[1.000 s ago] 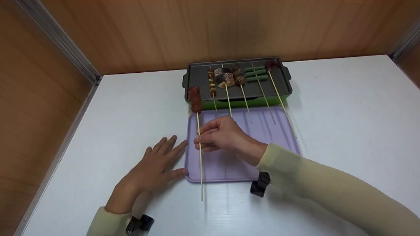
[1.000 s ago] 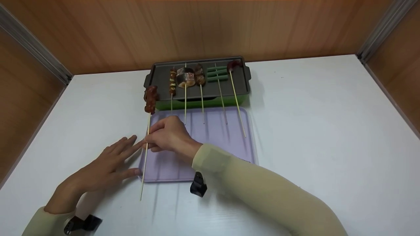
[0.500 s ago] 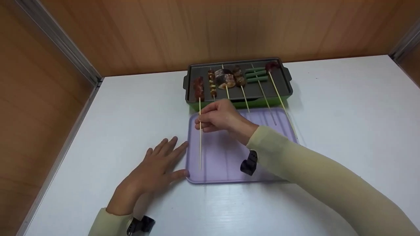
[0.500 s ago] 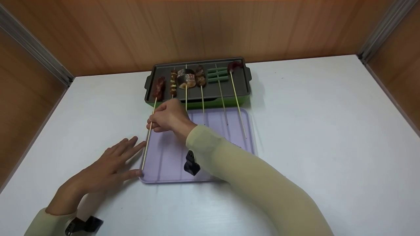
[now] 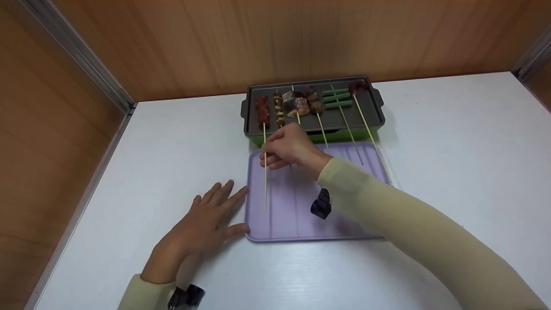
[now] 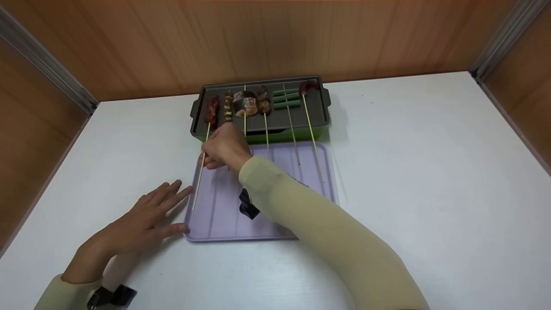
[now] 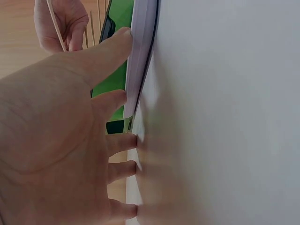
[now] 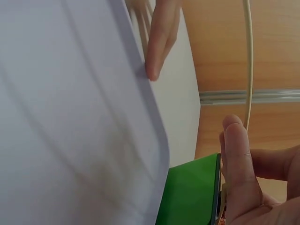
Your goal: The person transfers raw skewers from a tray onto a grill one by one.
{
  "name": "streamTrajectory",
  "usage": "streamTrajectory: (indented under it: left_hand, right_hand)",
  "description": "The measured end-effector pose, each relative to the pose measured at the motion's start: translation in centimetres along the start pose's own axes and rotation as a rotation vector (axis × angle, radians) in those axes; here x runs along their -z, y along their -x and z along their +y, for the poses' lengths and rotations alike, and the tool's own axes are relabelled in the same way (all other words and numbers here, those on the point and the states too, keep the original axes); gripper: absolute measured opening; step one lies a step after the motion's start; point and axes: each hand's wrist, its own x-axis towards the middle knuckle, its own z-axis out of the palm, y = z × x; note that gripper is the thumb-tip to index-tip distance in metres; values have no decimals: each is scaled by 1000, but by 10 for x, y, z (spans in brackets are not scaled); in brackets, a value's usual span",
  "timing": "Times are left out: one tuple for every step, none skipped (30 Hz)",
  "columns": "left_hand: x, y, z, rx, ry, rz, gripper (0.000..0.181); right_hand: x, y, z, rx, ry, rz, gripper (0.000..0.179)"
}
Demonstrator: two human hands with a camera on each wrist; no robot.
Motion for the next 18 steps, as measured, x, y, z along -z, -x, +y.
streamTrajectory:
  left_hand:
    - [0, 0, 0, -1, 2, -1, 79]
    - [0, 0, 0, -6, 1, 1, 79]
    - [0, 0, 0, -9, 2, 2, 79]
    - [1, 0, 1, -13, 3, 2, 79]
    - [1, 0, 1, -16, 6, 4, 78]
    - [1, 0, 1, -20, 8, 6, 78]
    - [1, 0, 2, -23, 9, 8, 78]
    - [1, 0, 2, -26, 7, 12, 78]
    - [1, 0, 2, -25, 6, 13, 78]
    - [1, 0, 2, -24, 4, 14, 78]
    - [1, 1, 2, -23, 1, 15, 78]
    - [1, 1, 3, -23, -2, 16, 78]
    - [1, 1, 3, -23, -3, 15, 78]
    - [1, 1, 3, -24, -3, 16, 78]
    - [1, 1, 3, -21, -2, 15, 78]
    - [1, 1, 3, -21, -1, 15, 78]
    - [1, 1, 3, -23, 1, 17, 78]
    - [1, 1, 2, -24, 1, 18, 78]
  right_hand:
    - [1, -1, -1, -1, 10, 1, 30]
    - [1, -2, -1, -1, 18, 2, 30]
    - [2, -3, -2, -2, 26, 4, 29]
    - [3, -3, -2, -4, 31, 4, 29]
    - [3, -4, -3, -5, 37, 2, 28]
    - [3, -5, -3, -4, 42, 3, 28]
    - [4, -5, -4, -2, 48, 3, 27]
    - [4, -6, -5, 0, 57, 6, 27]
    - [4, -6, -5, 1, 67, 8, 27]
    - [4, -7, -6, 2, 78, 12, 26]
    - [4, -7, -6, 3, 93, 15, 26]
    - [4, -8, -7, 6, 110, 20, 25]
    - [4, -8, -7, 9, 127, 25, 25]
    - [4, -8, -7, 11, 145, 32, 25]
    - [4, -9, -7, 11, 161, 39, 24]
    - [5, -10, -7, 11, 174, 47, 23]
    - [5, -10, -7, 12, 187, 56, 23]
    - [5, -11, -8, 11, 200, 66, 23]
